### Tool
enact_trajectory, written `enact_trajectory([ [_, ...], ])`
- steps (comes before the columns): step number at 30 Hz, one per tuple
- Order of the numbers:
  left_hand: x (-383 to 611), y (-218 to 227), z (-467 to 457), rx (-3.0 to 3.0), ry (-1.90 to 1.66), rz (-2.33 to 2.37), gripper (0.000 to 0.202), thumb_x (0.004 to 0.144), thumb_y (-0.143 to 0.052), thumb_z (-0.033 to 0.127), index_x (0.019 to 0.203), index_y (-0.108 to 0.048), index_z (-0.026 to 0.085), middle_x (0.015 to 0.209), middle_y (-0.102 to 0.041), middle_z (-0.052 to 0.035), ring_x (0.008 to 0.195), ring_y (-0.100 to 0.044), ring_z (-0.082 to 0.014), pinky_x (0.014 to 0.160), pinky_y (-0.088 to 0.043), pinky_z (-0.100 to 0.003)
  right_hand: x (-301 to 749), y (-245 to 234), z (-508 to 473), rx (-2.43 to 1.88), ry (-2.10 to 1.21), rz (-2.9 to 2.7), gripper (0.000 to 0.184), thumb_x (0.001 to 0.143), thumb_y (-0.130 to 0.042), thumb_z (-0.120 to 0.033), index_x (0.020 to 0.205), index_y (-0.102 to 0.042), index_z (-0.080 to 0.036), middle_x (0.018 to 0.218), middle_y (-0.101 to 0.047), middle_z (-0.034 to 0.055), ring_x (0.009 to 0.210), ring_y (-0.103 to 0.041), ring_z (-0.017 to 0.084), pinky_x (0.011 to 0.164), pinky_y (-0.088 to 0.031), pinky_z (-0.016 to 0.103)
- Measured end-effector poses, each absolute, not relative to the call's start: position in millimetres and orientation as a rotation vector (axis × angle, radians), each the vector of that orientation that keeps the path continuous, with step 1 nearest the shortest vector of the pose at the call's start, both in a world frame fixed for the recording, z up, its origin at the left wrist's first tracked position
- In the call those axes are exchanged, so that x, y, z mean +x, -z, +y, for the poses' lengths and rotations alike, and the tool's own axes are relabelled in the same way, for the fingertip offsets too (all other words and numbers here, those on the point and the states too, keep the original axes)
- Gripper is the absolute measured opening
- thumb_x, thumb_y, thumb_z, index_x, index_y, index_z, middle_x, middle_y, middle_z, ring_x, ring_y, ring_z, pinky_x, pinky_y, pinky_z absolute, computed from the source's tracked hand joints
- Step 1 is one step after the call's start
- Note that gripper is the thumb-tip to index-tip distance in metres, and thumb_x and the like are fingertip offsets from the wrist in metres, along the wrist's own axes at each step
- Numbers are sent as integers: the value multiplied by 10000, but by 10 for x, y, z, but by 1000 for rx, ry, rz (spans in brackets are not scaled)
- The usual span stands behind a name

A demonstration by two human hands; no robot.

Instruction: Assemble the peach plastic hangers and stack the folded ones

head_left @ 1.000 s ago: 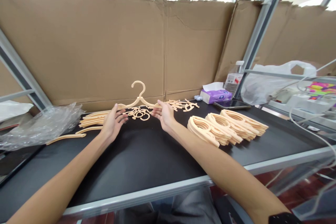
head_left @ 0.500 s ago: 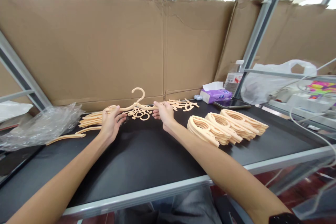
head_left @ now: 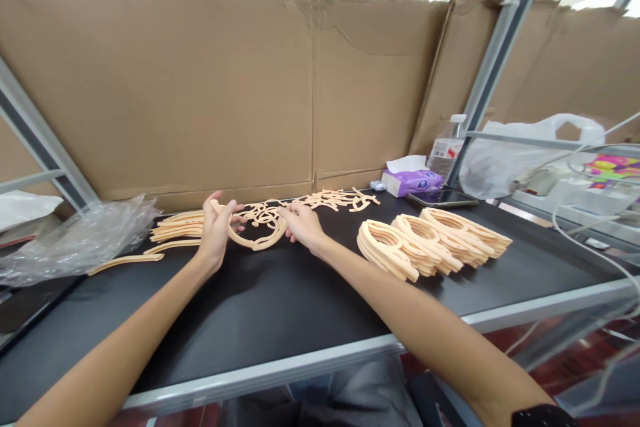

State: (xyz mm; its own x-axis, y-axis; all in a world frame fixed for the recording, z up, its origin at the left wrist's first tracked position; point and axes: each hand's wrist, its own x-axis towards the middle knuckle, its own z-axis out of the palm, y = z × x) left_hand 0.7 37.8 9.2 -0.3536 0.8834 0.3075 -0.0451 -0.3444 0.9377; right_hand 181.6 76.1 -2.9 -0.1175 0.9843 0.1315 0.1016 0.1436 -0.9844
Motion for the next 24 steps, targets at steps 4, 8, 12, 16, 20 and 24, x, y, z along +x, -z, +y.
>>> enact_trajectory([
  [4,79,9,363,1363,-1555,1273,509,858,-651,430,1311,-527,233,1068,-664,-74,784,-659,-154,624,-548,-241,1743,28,665,-1072,-1148,-1575,309,884,-615,-437,668,-641,-217,371,-535,-47,300,-463,93,380,-353,203],
  [8,98,58,356,1464,-1433,1348,551,844,-646,533,1290,-600,213,1135,-671,-86,855,-662,-190,687,-545,-275,1727,-8,608,-1123,-1087,-1712,295,926,-519,-425,769,-662,-222,413,-561,-38,331,-505,115,412,-391,221],
  [12,59,54,382,1580,-1345,1424,635,803,-611,668,1208,-662,181,1193,-685,-117,1060,-638,-286,780,-548,-334,1744,-28,600,-1161,-1054,-1805,313,937,-498,-435,787,-655,-211,450,-580,-26,368,-521,117,447,-388,226],
  [16,25,38,369,1755,-1158,1407,731,737,-689,653,1271,-621,159,1316,-648,-137,1231,-578,-322,1027,-466,-418,1766,-14,623,-1156,-1008,-1922,332,950,-470,-437,813,-666,-206,506,-608,-17,463,-566,115,497,-395,212],
  [20,17,9,317,1863,-970,1440,951,593,-832,548,1405,-510,174,1482,-515,-152,1355,-484,-340,1163,-330,-475,1797,-19,644,-1182,-975,-1978,375,966,-411,-480,925,-678,-220,566,-634,-8,516,-605,133,548,-430,234],
  [24,22,-2,297,1927,-912,1485,1021,563,-847,486,1448,-460,157,1520,-465,-160,1398,-433,-334,1198,-278,-473,1845,-100,586,-1289,-822,-2079,426,980,-356,-521,1030,-678,-246,720,-707,37,692,-675,195,702,-481,313],
])
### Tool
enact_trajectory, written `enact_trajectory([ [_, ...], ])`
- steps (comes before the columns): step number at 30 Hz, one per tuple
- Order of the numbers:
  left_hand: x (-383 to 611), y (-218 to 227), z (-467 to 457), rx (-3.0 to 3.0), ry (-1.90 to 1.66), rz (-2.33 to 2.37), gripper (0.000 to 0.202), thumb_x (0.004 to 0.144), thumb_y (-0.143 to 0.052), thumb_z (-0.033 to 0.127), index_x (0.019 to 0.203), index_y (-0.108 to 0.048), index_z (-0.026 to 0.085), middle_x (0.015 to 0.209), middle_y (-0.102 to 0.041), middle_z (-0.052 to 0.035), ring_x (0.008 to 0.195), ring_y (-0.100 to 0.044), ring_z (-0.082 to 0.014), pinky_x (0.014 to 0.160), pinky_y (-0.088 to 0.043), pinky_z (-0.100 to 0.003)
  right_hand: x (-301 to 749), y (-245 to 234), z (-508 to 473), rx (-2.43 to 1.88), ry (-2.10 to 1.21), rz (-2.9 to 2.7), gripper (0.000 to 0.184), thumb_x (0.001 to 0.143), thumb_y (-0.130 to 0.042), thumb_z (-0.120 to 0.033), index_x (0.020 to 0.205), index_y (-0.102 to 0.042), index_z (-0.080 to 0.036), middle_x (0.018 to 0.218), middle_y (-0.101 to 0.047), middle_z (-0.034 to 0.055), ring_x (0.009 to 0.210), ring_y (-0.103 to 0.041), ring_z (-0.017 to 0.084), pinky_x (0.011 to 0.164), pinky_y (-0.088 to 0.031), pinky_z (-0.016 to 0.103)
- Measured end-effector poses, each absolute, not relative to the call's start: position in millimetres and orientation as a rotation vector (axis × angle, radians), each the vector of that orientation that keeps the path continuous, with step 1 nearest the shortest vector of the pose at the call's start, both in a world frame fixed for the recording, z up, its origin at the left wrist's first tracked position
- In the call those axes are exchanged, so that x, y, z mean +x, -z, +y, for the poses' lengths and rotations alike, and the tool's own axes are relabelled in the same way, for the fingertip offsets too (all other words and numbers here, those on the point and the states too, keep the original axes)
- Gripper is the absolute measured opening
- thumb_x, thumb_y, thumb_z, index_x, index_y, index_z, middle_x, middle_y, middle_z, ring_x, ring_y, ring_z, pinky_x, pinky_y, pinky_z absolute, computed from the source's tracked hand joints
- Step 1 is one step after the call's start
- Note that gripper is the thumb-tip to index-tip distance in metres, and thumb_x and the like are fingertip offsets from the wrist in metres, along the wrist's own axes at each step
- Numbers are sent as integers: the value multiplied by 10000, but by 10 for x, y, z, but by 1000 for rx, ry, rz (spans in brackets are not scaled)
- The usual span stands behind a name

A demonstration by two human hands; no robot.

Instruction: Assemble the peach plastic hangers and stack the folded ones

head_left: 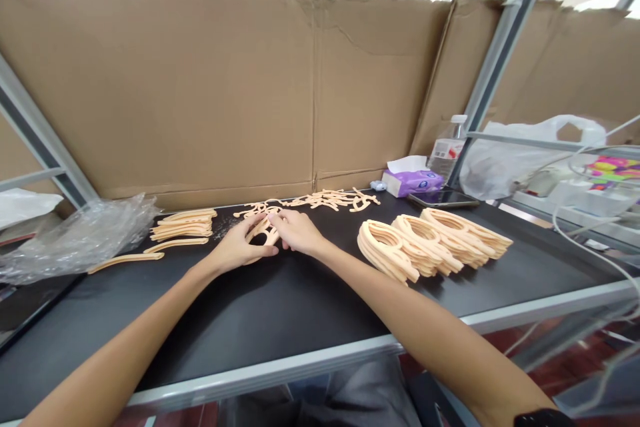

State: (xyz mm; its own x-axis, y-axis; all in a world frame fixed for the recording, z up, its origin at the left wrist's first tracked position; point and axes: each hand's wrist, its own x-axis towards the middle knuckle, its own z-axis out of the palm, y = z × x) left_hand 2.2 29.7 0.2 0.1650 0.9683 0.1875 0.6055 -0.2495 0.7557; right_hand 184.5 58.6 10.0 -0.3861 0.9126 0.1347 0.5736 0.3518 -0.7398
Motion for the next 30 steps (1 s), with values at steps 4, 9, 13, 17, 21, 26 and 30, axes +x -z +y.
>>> enact_trajectory([
  [4,3,21,302,1961,-910,1456,1017,578,-836,428,1467,-428,150,1549,-420,-163,1421,-403,-327,1200,-290,-459,1887,-176,505,-1451,-429,-2139,481,985,-308,-559,1097,-662,-252,1063,-724,110,1007,-668,290,855,-463,413],
  [9,-15,-27,249,2063,-702,1455,900,539,-864,394,1366,-576,184,1456,-538,-153,1344,-491,-372,1160,-353,-495,1911,-184,496,-1448,-200,-2171,525,1008,-249,-539,1064,-671,-231,1123,-712,110,1048,-655,275,877,-450,401],
  [13,-16,-95,230,2149,-646,1355,771,562,-866,431,1276,-663,225,1369,-626,-98,1288,-543,-358,1137,-381,-477,1915,-176,508,-1399,-158,-2168,512,1008,-273,-519,1003,-691,-223,1150,-707,102,1078,-643,266,852,-460,376],
  [17,-65,-49,316,2022,-754,1243,565,723,-760,477,1220,-693,216,1282,-687,-92,1215,-604,-327,1071,-447,-472,1911,-177,504,-1382,-183,-2175,503,1006,-278,-506,972,-692,-222,1083,-726,96,1033,-663,263,813,-464,361],
  [21,-123,56,421,1779,-921,1258,538,706,-773,492,1136,-721,174,1200,-726,-118,1171,-638,-323,1044,-475,-460,1904,-168,500,-1361,-236,-2222,470,1004,-298,-478,958,-686,-218,1021,-738,93,982,-678,256,783,-457,342],
  [26,-107,84,451,1698,-976,1289,464,705,-755,519,1035,-759,193,1106,-764,-86,1108,-671,-312,1034,-483,-452,1891,-156,483,-1299,-286,-2321,421,996,-350,-476,992,-670,-202,1007,-738,97,943,-679,243,762,-449,317],
  [30,-77,64,432,1733,-984,1316,436,729,-718,537,995,-769,196,1086,-768,-77,1103,-668,-304,1026,-485,-429,1918,-188,432,-1174,-306,-2500,391,970,-431,-485,1067,-662,-186,1091,-725,124,994,-671,265,786,-456,327],
])
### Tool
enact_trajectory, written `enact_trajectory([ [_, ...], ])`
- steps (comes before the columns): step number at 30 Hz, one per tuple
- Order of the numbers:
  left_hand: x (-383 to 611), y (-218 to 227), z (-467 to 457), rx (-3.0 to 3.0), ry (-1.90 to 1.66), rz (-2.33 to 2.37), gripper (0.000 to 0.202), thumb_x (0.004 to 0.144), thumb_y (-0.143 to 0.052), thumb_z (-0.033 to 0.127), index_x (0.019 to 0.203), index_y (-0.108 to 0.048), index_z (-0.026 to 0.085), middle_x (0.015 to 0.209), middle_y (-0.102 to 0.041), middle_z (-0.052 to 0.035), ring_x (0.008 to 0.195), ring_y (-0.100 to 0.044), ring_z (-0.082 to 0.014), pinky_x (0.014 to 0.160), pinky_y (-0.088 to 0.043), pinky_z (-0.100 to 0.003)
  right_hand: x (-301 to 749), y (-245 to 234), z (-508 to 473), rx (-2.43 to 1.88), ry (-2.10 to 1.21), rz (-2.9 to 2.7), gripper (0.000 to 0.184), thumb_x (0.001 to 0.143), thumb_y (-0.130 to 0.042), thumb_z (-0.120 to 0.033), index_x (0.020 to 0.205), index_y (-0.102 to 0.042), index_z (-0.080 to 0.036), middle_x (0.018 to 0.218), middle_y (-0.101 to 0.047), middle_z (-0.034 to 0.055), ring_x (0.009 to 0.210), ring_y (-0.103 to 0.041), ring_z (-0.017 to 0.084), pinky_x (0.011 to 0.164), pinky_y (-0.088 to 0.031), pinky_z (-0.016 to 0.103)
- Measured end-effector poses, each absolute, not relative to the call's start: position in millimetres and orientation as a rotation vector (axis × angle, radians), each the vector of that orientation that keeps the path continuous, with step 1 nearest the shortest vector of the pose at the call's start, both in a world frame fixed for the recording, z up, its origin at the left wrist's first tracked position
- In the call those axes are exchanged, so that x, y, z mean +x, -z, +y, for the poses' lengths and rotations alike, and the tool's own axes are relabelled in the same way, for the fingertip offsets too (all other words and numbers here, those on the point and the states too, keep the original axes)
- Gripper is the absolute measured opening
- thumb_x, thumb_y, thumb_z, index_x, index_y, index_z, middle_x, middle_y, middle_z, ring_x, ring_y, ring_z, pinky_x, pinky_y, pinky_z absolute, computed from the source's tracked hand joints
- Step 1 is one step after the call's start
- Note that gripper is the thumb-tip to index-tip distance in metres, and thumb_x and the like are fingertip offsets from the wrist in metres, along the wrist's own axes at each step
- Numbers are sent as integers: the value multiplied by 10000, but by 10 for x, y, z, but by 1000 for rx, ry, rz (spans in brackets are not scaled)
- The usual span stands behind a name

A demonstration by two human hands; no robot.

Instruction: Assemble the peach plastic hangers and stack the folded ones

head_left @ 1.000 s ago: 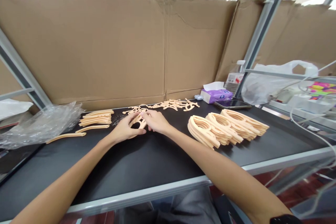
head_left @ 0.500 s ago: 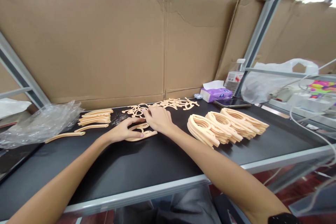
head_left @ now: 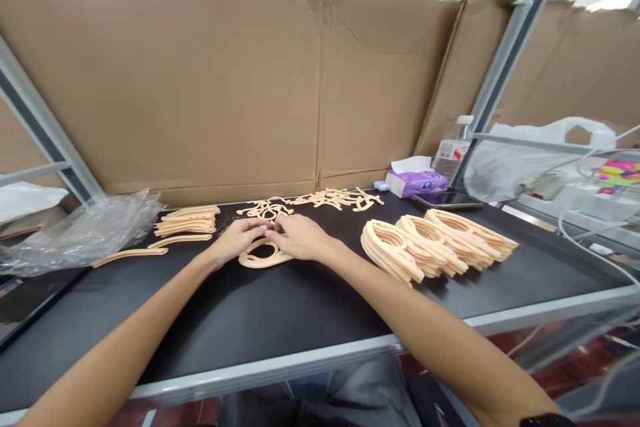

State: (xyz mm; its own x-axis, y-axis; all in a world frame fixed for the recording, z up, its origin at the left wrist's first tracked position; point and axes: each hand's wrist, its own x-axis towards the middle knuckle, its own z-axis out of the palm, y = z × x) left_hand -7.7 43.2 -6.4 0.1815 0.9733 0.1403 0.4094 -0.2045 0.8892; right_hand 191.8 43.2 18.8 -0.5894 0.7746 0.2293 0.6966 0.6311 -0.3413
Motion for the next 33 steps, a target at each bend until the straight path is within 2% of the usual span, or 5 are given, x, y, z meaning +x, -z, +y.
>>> enact_trajectory([
  [6,-87,61,431,1773,-947,1281,494,755,-668,598,1016,-755,187,1079,-767,-83,1057,-678,-301,989,-499,-432,1989,-330,308,-1014,-325,-2753,665,852,-565,-617,1384,-509,-221,1262,-667,144,1112,-637,340,871,-475,429],
  [9,-84,42,418,1808,-947,1324,514,773,-635,623,1020,-752,188,1111,-760,-75,1102,-660,-300,1021,-474,-423,2000,-381,219,-980,-290,-2828,786,773,-676,-574,1432,-463,-202,1281,-655,155,1146,-618,353,908,-467,461],
  [21,-128,80,471,1883,-914,1408,537,804,-582,661,1031,-755,207,1055,-772,-74,1081,-662,-287,1014,-463,-413,2258,-218,-310,-1114,-65,-2644,594,840,-634,-578,1292,-589,-196,1144,-676,123,1068,-618,308,903,-437,446],
  [28,-125,85,479,1923,-876,1441,512,829,-568,645,1033,-757,214,1067,-769,-68,1094,-660,-278,1032,-436,-397,2408,-97,-547,-1451,242,-2498,481,956,-450,-555,990,-730,-164,996,-716,130,845,-666,290,775,-434,432],
  [33,-134,92,477,1918,-865,1429,512,832,-572,644,1068,-749,225,1096,-766,-62,1125,-651,-282,1062,-416,-407,2545,-30,-706,-1399,331,-2483,483,949,-449,-543,977,-739,-158,1010,-720,155,956,-605,325,813,-419,454],
])
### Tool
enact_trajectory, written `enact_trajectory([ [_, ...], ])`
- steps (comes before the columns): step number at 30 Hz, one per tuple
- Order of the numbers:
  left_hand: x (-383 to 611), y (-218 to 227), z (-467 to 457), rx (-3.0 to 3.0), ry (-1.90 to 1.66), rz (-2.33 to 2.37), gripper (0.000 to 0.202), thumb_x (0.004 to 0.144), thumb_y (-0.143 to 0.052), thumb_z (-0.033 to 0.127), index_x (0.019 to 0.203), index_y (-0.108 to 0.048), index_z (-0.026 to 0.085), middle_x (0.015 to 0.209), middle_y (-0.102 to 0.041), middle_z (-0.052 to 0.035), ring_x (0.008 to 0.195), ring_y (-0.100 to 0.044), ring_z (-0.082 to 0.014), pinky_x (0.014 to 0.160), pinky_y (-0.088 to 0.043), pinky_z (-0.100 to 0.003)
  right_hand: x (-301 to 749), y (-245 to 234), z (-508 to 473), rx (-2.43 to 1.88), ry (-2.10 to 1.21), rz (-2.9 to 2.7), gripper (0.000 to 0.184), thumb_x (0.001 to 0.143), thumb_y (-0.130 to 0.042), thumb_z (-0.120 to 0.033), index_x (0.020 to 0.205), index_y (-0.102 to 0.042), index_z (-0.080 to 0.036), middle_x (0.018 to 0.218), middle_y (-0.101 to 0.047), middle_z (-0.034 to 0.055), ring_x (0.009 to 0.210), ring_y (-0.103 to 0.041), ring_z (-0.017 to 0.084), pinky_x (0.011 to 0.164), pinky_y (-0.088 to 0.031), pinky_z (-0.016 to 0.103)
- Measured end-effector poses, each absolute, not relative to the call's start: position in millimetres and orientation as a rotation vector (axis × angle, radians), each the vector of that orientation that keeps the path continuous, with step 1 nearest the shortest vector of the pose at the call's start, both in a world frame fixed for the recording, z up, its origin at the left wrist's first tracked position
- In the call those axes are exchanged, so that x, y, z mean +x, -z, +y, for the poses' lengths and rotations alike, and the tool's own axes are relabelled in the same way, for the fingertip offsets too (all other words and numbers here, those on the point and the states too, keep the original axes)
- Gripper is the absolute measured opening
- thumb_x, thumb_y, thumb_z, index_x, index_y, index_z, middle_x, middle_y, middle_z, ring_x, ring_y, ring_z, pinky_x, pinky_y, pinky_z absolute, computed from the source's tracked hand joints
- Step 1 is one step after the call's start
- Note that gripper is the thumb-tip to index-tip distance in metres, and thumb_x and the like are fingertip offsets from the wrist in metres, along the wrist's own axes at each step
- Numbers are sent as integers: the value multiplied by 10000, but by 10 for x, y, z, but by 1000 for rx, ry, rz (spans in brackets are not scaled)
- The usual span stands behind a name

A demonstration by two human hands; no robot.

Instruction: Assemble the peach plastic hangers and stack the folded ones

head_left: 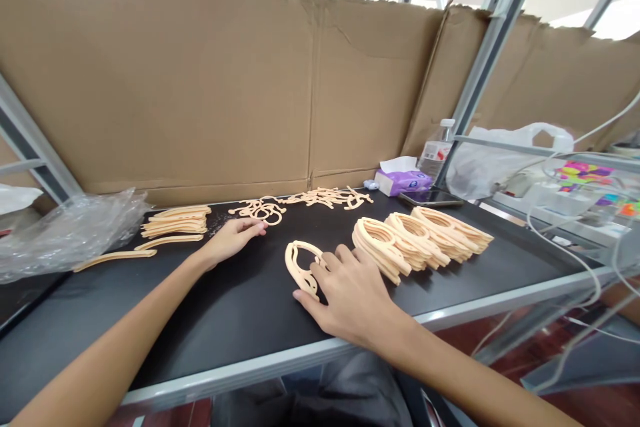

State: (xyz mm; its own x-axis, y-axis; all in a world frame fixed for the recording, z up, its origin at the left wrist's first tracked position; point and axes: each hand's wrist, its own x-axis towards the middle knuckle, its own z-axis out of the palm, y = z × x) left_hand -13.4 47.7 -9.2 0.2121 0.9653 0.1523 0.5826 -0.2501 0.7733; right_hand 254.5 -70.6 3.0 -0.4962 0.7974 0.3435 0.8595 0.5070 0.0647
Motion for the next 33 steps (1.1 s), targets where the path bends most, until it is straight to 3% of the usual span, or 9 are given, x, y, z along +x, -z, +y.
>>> enact_trajectory([
  [5,-136,110,482,1922,-874,1408,499,822,-593,628,1078,-741,227,1091,-768,-58,1122,-656,-276,1064,-423,-405,2695,65,-793,-1349,400,-2397,408,970,-444,-438,968,-739,-156,1002,-723,146,1048,-546,323,933,-376,483],
  [9,-117,107,471,1927,-889,1398,497,813,-599,625,1059,-740,217,1094,-767,-61,1116,-661,-278,1053,-439,-400,2811,127,-787,-1387,457,-2305,324,960,-480,-365,958,-735,-166,970,-723,141,1090,-532,330,931,-369,474],
  [13,-110,99,458,1940,-880,1400,484,816,-602,606,1064,-737,212,1091,-767,-58,1115,-662,-273,1044,-447,-387,2859,140,-773,-1357,473,-2291,268,953,-479,-259,1044,-722,-195,1088,-712,117,1090,-552,302,918,-383,452],
  [17,-109,95,451,1936,-875,1399,476,819,-601,601,1071,-737,220,1089,-768,-54,1116,-662,-278,1052,-441,-403,2884,122,-748,-1314,376,-2342,285,959,-478,-253,1135,-700,-222,1176,-693,93,1156,-556,282,974,-395,438],
  [21,-87,78,435,1930,-881,1407,502,790,-613,628,1053,-742,220,1091,-767,-59,1117,-660,-285,1056,-440,-414,2916,108,-703,-1376,309,-2413,324,966,-431,-201,1177,-678,-208,1088,-715,90,1059,-618,246,928,-444,403],
  [26,-67,59,421,1925,-896,1417,521,775,-609,643,1042,-742,216,1066,-772,-57,1093,-669,-288,1036,-454,-409,2915,129,-664,-1372,406,-2359,341,927,-456,-163,1197,-662,-186,1141,-702,116,1053,-621,251,902,-458,391],
  [33,-62,89,428,1908,-924,1415,472,775,-626,585,1026,-740,202,1054,-771,-72,1058,-683,-282,1017,-470,-414,2812,79,-607,-1430,411,-2399,319,882,-456,-120,1091,-692,-172,1090,-693,131,1044,-588,283,858,-455,411],
])
